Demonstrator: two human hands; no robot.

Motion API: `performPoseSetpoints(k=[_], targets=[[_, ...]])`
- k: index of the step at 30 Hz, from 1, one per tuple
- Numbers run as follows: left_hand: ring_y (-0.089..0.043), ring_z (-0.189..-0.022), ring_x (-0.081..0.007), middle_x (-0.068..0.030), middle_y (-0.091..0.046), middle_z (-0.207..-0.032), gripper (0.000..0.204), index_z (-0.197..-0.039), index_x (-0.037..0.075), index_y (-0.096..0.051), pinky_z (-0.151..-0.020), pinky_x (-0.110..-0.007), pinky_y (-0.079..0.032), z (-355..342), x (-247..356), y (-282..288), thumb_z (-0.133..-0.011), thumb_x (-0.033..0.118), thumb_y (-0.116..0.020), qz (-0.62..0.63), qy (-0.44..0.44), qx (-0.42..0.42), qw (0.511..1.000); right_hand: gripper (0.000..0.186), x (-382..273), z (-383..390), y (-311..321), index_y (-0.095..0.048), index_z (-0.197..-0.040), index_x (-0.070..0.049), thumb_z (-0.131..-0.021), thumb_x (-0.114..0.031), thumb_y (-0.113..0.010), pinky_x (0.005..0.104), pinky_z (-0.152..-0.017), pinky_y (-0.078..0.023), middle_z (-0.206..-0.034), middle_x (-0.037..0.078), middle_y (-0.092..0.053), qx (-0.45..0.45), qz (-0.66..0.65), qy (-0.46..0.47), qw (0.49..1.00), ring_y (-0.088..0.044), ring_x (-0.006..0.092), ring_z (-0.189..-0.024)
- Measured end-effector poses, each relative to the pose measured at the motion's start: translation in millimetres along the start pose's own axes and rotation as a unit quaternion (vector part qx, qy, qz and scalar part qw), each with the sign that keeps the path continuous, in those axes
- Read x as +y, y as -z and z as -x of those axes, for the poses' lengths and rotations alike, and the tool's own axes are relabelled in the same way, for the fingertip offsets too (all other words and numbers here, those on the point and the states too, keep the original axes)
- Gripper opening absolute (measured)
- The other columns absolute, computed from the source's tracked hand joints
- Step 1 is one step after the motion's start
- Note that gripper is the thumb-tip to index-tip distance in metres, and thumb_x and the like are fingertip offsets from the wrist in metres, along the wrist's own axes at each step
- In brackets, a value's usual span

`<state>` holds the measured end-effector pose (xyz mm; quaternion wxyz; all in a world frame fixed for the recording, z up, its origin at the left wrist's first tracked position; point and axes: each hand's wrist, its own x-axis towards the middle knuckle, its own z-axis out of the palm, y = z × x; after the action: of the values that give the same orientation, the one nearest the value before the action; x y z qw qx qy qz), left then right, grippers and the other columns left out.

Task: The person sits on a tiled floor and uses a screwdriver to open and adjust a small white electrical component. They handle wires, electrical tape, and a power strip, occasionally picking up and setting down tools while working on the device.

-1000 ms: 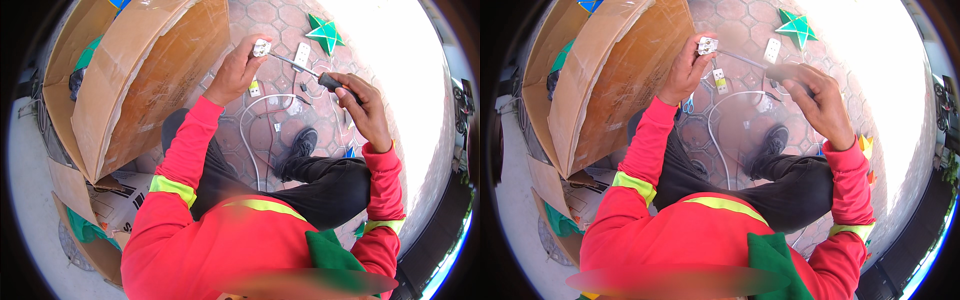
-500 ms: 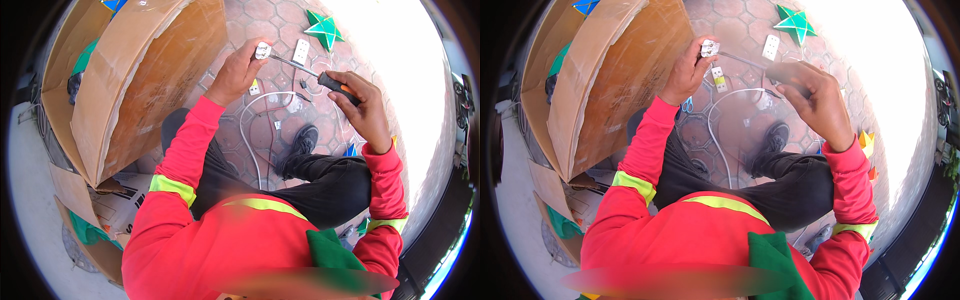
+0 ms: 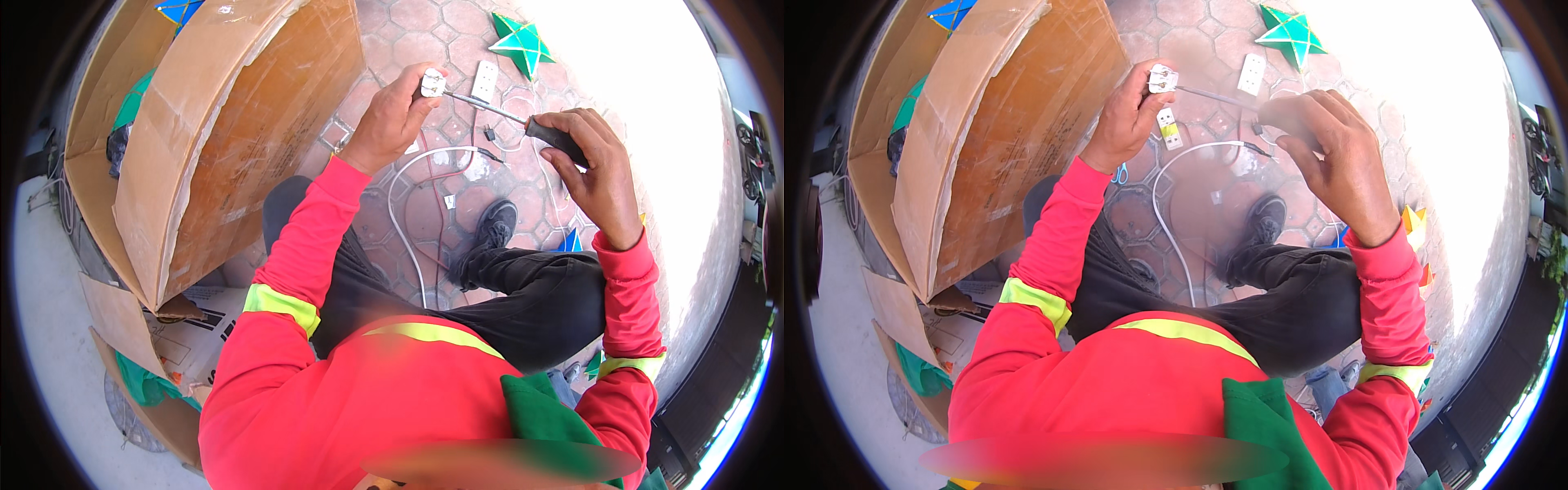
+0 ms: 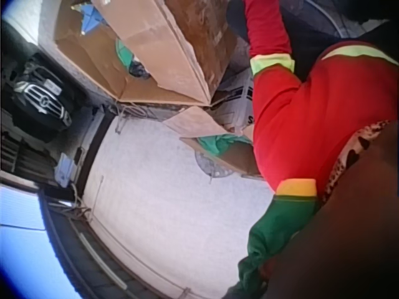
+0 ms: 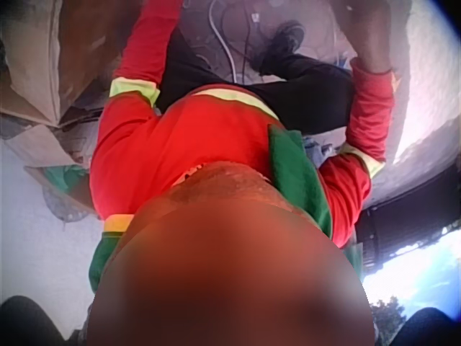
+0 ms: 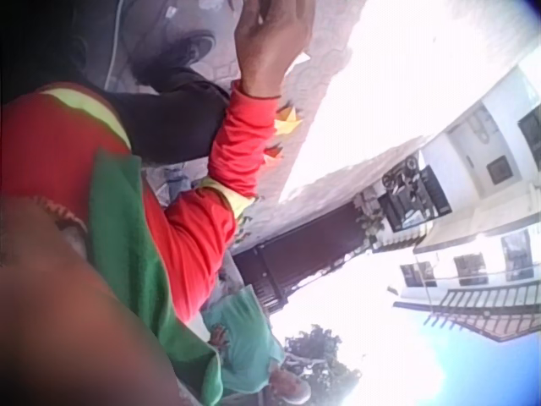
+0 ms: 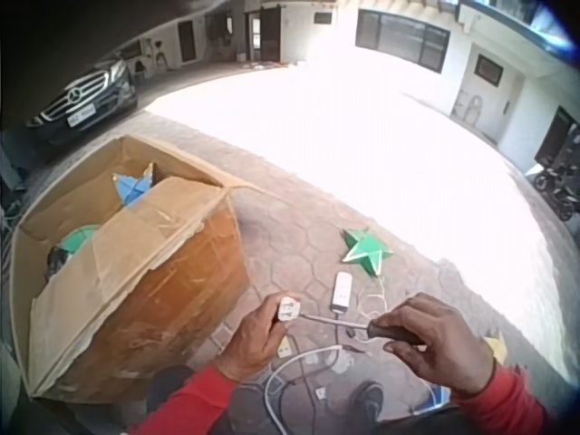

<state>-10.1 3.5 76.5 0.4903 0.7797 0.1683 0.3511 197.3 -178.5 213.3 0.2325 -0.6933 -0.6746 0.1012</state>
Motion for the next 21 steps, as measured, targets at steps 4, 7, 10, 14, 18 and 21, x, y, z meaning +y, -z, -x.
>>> performPoseSetpoints(k=[4, 7, 10, 14, 18, 21], targets=[[-0.062, -0.080, -0.0220, -0.0113, -0.064, -0.093, 0.031, -0.130, 0.004, -0.054, -0.073, -0.034, -0.050, -0.7, 1.4, -1.3, -0.100, 0.011, -0.060, 0.000, 0.002, -0.003, 1.000, 0.020, -0.7, 0.1, 2.0, -0.072, -0.111, -0.002, -0.092, -0.006, -0.070, 0.0331, -0.068, -0.052, -0.101, 0.014, -0.072, -0.070, -0.140, -0.191, 0.969, -0.064, 0.0258, -0.071], [-0.063, -0.079, -0.0238, -0.0123, -0.064, -0.092, 0.031, -0.129, 0.004, -0.054, -0.072, -0.035, -0.050, 0.8, 1.9, -2.0, -0.100, 0.010, -0.061, -0.022, -0.018, -0.007, 1.000, 0.018, 4.8, -2.5, 2.1, -0.073, -0.110, -0.003, -0.094, -0.008, -0.068, 0.0343, -0.068, -0.052, -0.100, 0.013, -0.072, -0.106, -0.162, -0.211, 0.958, -0.065, 0.0260, -0.071], [-0.062, -0.078, -0.0257, -0.0135, -0.064, -0.091, 0.032, -0.129, 0.003, -0.054, -0.072, -0.035, -0.049, 2.0, 2.3, -3.1, -0.099, 0.009, -0.062, -0.025, -0.027, -0.006, 0.999, 0.017, 4.3, -1.9, 0.9, -0.073, -0.110, -0.004, -0.095, -0.009, -0.067, 0.0358, -0.069, -0.052, -0.097, 0.013, -0.071, -0.043, -0.034, -0.065, 0.996, -0.066, 0.0267, -0.072], [-0.063, -0.079, -0.0289, -0.0152, -0.064, -0.092, 0.033, -0.129, 0.003, -0.054, -0.073, -0.037, -0.050, 2.2, 3.0, -3.4, -0.098, 0.009, -0.063, 0.004, -0.002, -0.017, 1.000, 0.017, -3.2, -3.5, 2.0, -0.073, -0.109, -0.004, -0.094, -0.007, -0.067, 0.0374, -0.070, -0.053, -0.092, 0.014, -0.069, 0.014, 0.078, 0.014, 0.997, -0.067, 0.0303, -0.075], [-0.063, -0.080, -0.0294, -0.0160, -0.065, -0.094, 0.033, -0.129, 0.003, -0.054, -0.073, -0.037, -0.050, 1.5, 1.2, -5.2, -0.098, 0.009, -0.063, -0.007, -0.003, -0.015, 1.000, 0.025, -9.6, -3.2, 5.6, -0.069, -0.114, 0.003, -0.090, -0.004, -0.071, 0.0338, -0.073, -0.055, -0.096, 0.014, -0.066, -0.039, -0.027, -0.101, 0.994, -0.068, 0.0266, -0.083], [-0.063, -0.080, -0.0284, -0.0159, -0.065, -0.094, 0.033, -0.129, 0.003, -0.054, -0.073, -0.036, -0.050, 1.7, -1.1, -6.5, -0.099, 0.010, -0.062, -0.016, -0.019, -0.008, 1.000, 0.027, -6.5, -5.0, 9.8, -0.067, -0.115, 0.002, -0.089, -0.002, -0.072, 0.0350, -0.074, -0.056, -0.099, 0.014, -0.066, -0.145, 0.003, -0.181, 0.973, -0.068, 0.0281, -0.087]])
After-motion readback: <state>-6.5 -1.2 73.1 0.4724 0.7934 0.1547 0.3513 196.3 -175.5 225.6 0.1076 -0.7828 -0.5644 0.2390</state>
